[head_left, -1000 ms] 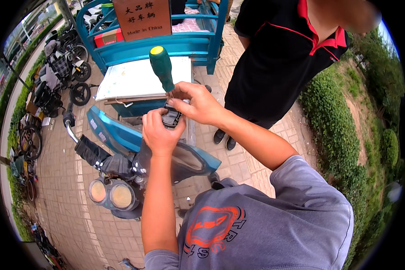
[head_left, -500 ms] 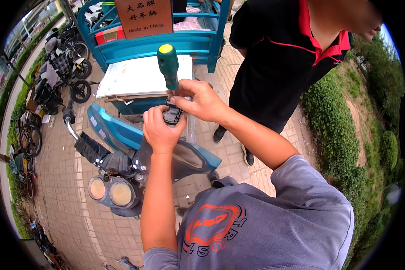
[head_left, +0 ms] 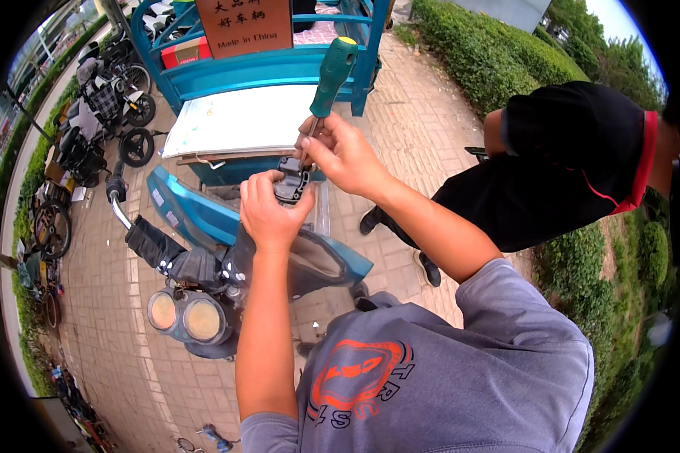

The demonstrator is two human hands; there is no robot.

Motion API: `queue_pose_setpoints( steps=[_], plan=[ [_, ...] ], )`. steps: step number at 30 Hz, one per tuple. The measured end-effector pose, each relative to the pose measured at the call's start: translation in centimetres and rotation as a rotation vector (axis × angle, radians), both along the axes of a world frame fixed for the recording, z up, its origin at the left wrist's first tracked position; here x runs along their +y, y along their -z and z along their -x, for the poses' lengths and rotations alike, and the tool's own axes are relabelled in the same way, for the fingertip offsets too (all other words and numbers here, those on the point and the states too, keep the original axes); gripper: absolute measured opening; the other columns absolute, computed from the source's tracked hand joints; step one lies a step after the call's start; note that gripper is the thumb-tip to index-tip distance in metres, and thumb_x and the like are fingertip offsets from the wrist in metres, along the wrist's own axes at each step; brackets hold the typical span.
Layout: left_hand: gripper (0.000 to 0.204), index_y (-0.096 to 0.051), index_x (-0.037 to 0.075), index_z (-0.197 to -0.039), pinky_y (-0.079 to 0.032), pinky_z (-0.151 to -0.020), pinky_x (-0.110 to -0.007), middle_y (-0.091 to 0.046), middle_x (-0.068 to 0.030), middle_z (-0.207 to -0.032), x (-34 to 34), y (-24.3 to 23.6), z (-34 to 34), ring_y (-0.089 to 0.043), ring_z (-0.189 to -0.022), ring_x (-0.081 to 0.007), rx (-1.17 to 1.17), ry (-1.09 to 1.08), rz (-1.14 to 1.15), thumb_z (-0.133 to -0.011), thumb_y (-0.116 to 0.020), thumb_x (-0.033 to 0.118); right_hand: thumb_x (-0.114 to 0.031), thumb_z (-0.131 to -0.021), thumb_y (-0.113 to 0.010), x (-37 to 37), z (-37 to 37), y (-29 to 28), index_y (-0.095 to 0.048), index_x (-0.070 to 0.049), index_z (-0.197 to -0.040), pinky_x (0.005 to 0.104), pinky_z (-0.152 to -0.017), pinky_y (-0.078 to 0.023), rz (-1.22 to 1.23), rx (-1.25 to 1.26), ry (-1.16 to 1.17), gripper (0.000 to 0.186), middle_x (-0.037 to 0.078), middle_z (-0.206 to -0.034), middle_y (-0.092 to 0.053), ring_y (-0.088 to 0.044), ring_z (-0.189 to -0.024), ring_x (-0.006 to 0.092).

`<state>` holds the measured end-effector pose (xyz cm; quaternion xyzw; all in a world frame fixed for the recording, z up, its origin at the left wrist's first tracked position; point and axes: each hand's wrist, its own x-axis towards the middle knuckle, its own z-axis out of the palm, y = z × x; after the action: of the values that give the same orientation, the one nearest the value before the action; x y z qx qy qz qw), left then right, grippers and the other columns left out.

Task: The person uses a screwdriver to disassemble the handlebar control housing of a teal electric scooter, then uses a multimeter to test the internal wiring. The person removes screws, opens the housing, and probes wires with multimeter leads while another person stands nearby.

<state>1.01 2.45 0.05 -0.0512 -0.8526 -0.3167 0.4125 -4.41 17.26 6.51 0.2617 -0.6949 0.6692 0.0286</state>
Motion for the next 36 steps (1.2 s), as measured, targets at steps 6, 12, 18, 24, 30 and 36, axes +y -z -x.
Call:
queue_pose_setpoints(
  steps=[6,12,18,24,30,36],
  plan=[
    [0.045,-0.059,0.006,-0.095,-0.049,-0.074,-0.041,-0.061,-0.0084,-0.09,-0.1,0.1,0.1,-0.058,-0.087,-0.0311,-0.011,-0.001,0.001,-0.065,-0.085,0.026,-0.007,-0.097,-0.061,-0.6,0.0,-0.2,-0.055,0.003,-0.113,0.0312,-0.078,-0.056,0.062,-0.018,-0.163,0.02,0.01,-0.095,-0.068,-0.069,-0.093,0.0171],
    [0.05,-0.059,0.005,-0.096,-0.049,-0.072,-0.041,-0.061,-0.0089,-0.089,-0.1,0.3,-0.2,-0.058,-0.086,-0.0302,-0.047,-0.02,-0.03,-0.061,-0.088,0.027,-0.009,-0.093,-0.067,-1.8,0.1,-0.2,-0.06,0.003,-0.11,0.0315,-0.081,-0.057,-0.203,0.137,-0.096,0.021,0.012,-0.092,-0.073,-0.072,-0.089,0.0177],
    [0.051,-0.059,0.005,-0.096,-0.049,-0.072,-0.041,-0.061,-0.0085,-0.089,0.0,0.3,-0.1,-0.058,-0.086,-0.0301,-0.029,-0.015,-0.019,-0.061,-0.088,0.026,-0.005,-0.093,-0.066,-2.0,0.3,0.2,-0.06,0.004,-0.107,0.0323,-0.076,-0.057,-0.258,0.161,-0.1,0.018,0.012,-0.089,-0.073,-0.073,-0.087,0.0197],
    [0.05,-0.058,0.006,-0.096,-0.049,-0.072,-0.041,-0.061,-0.0078,-0.089,-0.2,0.6,0.0,-0.057,-0.086,-0.0302,-0.021,-0.007,-0.021,-0.061,-0.088,0.027,-0.004,-0.092,-0.065,-2.1,0.3,0.0,-0.06,0.004,-0.106,0.0322,-0.075,-0.057,-0.318,0.273,-0.098,0.016,0.014,-0.088,-0.072,-0.074,-0.084,0.0217],
    [0.049,-0.058,0.007,-0.095,-0.049,-0.072,-0.041,-0.061,-0.0074,-0.088,0.0,0.2,0.0,-0.057,-0.086,-0.0302,-0.019,0.0,-0.032,-0.061,-0.087,0.026,-0.005,-0.092,-0.065,-2.1,0.4,0.1,-0.061,0.004,-0.104,0.0331,-0.074,-0.058,-0.27,0.232,-0.082,0.015,0.014,-0.088,-0.072,-0.073,-0.083,0.0221],
    [0.049,-0.057,0.007,-0.095,-0.048,-0.072,-0.041,-0.06,-0.0075,-0.088,-0.2,0.4,0.1,-0.057,-0.085,-0.0307,-0.003,0.003,-0.025,-0.061,-0.087,0.026,-0.006,-0.09,-0.068,-2.2,0.5,0.0,-0.061,0.004,-0.102,0.0325,-0.072,-0.057,-0.265,0.239,-0.097,0.017,0.014,-0.087,-0.072,-0.073,-0.081,0.0213]
  ],
)
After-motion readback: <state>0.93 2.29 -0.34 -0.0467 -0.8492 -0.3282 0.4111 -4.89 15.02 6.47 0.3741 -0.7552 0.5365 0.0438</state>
